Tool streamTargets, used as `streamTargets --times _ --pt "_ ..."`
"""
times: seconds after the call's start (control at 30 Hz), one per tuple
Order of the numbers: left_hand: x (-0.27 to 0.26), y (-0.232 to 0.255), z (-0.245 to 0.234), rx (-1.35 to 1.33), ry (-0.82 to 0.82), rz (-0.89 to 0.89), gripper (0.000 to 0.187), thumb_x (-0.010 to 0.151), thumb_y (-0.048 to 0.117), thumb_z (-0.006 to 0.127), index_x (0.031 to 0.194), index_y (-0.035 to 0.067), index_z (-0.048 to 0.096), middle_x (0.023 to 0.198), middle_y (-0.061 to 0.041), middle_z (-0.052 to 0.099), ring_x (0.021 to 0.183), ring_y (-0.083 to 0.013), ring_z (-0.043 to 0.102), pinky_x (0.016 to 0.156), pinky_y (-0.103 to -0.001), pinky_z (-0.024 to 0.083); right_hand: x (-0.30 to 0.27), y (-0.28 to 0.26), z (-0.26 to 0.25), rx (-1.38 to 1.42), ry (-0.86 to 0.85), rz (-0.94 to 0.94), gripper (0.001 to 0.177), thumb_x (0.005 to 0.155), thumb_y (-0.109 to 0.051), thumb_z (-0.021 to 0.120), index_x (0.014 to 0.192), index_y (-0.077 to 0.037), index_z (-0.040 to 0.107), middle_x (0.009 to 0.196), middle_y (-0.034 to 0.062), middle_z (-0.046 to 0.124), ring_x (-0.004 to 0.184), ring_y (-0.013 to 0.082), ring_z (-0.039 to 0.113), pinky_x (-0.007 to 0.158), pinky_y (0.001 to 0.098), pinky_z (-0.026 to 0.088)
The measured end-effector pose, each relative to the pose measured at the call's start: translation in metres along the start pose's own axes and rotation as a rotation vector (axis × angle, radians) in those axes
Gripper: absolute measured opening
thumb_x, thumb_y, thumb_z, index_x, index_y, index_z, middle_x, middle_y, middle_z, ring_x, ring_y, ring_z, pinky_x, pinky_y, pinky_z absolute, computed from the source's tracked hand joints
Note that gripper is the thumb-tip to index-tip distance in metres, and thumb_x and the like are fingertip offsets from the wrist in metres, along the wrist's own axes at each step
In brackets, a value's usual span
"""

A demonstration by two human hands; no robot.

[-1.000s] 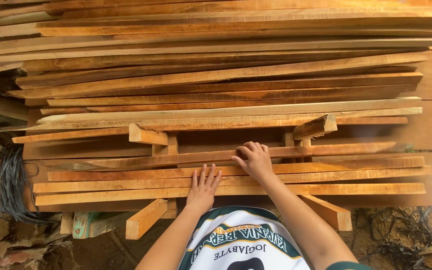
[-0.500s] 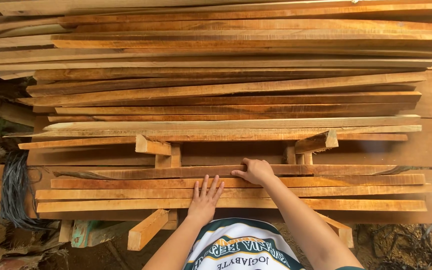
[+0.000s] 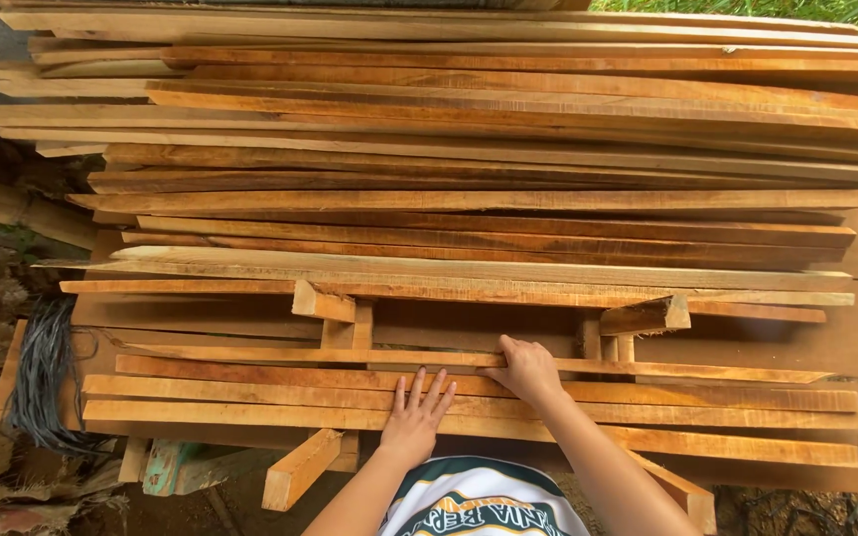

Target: Sorting and arranging long wooden planks on a support structure.

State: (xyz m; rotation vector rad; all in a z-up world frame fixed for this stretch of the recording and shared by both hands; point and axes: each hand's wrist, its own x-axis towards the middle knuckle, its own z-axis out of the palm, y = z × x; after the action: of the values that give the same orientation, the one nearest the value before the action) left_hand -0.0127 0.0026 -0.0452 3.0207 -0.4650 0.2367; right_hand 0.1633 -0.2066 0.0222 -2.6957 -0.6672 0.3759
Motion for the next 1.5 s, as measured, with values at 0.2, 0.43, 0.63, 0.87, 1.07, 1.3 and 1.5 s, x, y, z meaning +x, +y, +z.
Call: streamTargets --times 0.2,0.43,0.63,0.87,1.07,1.3,1.5 --pt "0.001 0.002 -0.005 -0.009 -0.051 -0.021 0.114 0.054 0.008 0.047 0.16 0.012 0.007 0.173 -0.015 -0.006 0.16 -0.0422 -0.013 0.122 -0.064 -0.009 -0.013 -0.008 -0.001 0.047 0.2 -0.057 0.047 0.085 -0.06 0.073 0.088 -0.014 0.061 0.079 -0.0027 0.067 0.075 0.0161 0.062 0.087 0.0316 0.043" --pt "0.002 0.002 -0.007 -0.007 -0.047 -0.02 0.111 0.057 0.01 0.047 0.16 0.011 0.007 0.173 -0.016 -0.005 0.16 -0.043 -0.013 0.122 -0.064 -0.008 -0.013 -0.008 0.01 0.111 0.055 0.097 0.061 0.089 -0.061 0.066 0.124 -0.011 0.066 0.103 0.0054 0.071 0.095 0.0241 0.067 0.101 0.0411 0.043" --pt "0.003 0.003 -0.009 -0.008 -0.055 -0.024 0.109 0.06 0.008 0.046 0.161 0.012 0.007 0.173 -0.016 -0.006 0.159 -0.0433 -0.013 0.121 -0.065 -0.009 -0.006 -0.004 0.0 0.019 -0.206 0.07 0.067 0.09 -0.071 0.055 0.107 -0.009 0.074 0.096 0.0075 0.077 0.095 0.0263 0.068 0.1 0.041 0.04" --pt "-0.001 0.004 -0.001 0.007 -0.029 -0.033 0.105 0.063 0.009 0.047 0.161 0.013 0.011 0.174 -0.014 -0.001 0.161 -0.043 -0.009 0.122 -0.065 -0.005 0.006 -0.006 -0.003 -0.053 -0.372 0.132 0.085 0.076 -0.089 0.058 0.103 -0.009 0.071 0.077 0.0074 0.076 0.074 0.0296 0.073 0.08 0.0383 0.055" --pt "-0.004 0.006 0.007 0.007 -0.036 -0.058 0.103 0.066 0.007 0.048 0.162 0.016 0.012 0.174 -0.012 0.001 0.162 -0.0407 -0.008 0.123 -0.065 -0.003 0.004 -0.006 0.001 -0.048 -0.318 0.115 0.085 0.074 -0.089 0.06 0.103 -0.01 0.072 0.072 0.005 0.076 0.072 0.0255 0.074 0.087 0.0358 0.051" --pt "-0.025 0.002 0.004 -0.075 -0.135 -0.021 0.064 0.088 0.012 0.059 0.149 0.011 0.04 0.145 -0.011 0.04 0.144 -0.0343 0.029 0.124 -0.056 0.015 -0.002 -0.013 -0.006 -0.036 -0.246 0.111 0.079 0.074 -0.086 0.065 0.096 -0.011 0.074 0.076 0.0051 0.075 0.078 0.0238 0.072 0.091 0.0355 0.046" --pt "-0.015 -0.001 -0.017 -0.129 -0.093 -0.024 0.04 0.09 0.014 0.063 0.129 0.012 0.055 0.135 -0.007 0.048 0.143 -0.0316 0.036 0.123 -0.055 0.023 0.0 -0.012 -0.007 -0.022 -0.257 0.12 0.078 0.073 -0.087 0.064 0.091 -0.011 0.073 0.073 0.0048 0.075 0.074 0.0234 0.072 0.092 0.0352 0.045"
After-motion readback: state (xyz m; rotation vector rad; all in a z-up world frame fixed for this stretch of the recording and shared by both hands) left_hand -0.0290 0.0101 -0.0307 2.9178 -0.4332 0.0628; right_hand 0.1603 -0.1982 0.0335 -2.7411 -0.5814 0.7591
